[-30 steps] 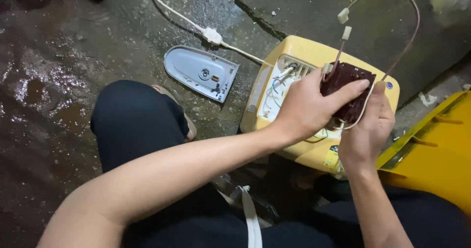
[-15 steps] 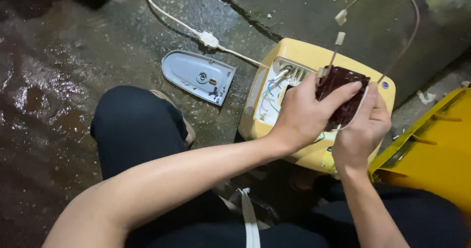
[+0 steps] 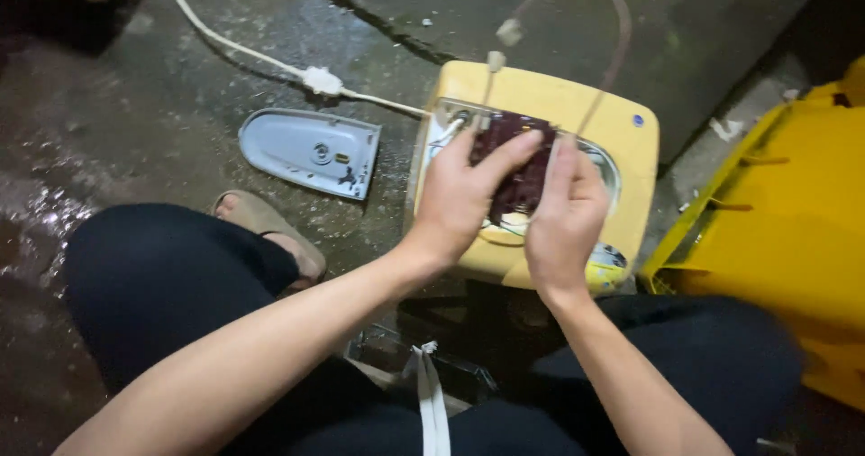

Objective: Disassembling a small appliance to inspect and remove internal components using a screwdriver.

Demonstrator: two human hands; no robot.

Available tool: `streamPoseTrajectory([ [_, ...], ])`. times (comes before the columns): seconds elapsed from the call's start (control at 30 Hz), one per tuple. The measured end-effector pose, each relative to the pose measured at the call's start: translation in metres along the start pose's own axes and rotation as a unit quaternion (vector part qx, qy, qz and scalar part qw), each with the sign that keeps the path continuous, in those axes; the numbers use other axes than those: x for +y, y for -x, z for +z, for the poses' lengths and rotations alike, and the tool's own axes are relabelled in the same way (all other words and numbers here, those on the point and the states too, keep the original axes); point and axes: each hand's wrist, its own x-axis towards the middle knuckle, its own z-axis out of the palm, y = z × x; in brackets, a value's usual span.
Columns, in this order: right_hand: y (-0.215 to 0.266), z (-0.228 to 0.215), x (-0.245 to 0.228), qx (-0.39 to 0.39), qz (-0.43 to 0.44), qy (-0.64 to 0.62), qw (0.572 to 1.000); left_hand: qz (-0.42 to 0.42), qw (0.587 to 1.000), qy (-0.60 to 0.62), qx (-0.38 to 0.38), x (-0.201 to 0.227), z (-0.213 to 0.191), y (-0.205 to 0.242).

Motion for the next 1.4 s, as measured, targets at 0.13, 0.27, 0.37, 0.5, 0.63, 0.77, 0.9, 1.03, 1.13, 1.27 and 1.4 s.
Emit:
streamPoseTrajectory([
  [0.13,-0.023,-0.015,0.010,-0.069,0.006,0.022,0.997,0.002,0.999,0.029,0.014,0.007,-0.008,-0.007],
  [0.27,-0.019,-0.010,0.012,-0.081,0.054,-0.022,0.995,-0.018,0.997,0.066,0.019,0.001,-0.008,-0.009],
  [0.37,-0.003,0.000,0.009,-0.018,0.083,-0.042,0.995,-0.033,0.996,0.070,0.035,-0.011,-0.006,-0.007],
  [0.5,-0.014,-0.007,0.019,-0.077,0.123,-0.045,0.988,-0.050,0.992,0.099,0.059,-0.022,-0.015,-0.016],
  [0.63,-0.033,-0.028,0.022,-0.145,0.132,-0.037,0.980,-0.049,0.993,0.104,0.029,-0.012,-0.017,-0.019],
  [0.77,-0.033,-0.037,0.015,-0.192,0.120,-0.076,0.971,-0.034,0.993,0.108,-0.013,-0.012,-0.021,-0.016],
  [0.9,-0.036,-0.042,0.015,-0.200,0.108,-0.066,0.972,-0.011,0.993,0.106,-0.042,-0.007,-0.017,-0.012],
  [1.03,-0.023,-0.026,0.012,-0.141,0.084,-0.064,0.984,0.000,0.993,0.113,-0.034,-0.003,-0.011,-0.010],
  [1.13,-0.015,-0.015,0.005,-0.056,0.103,-0.052,0.992,-0.013,0.992,0.126,0.010,-0.010,-0.006,-0.011],
  [1.27,-0.032,-0.032,0.016,-0.136,0.105,-0.034,0.985,-0.028,0.992,0.123,0.021,-0.016,-0.010,-0.015],
  [1.4,-0.028,-0.028,0.023,-0.117,0.131,-0.066,0.982,-0.028,0.992,0.124,0.026,-0.009,-0.009,-0.018],
])
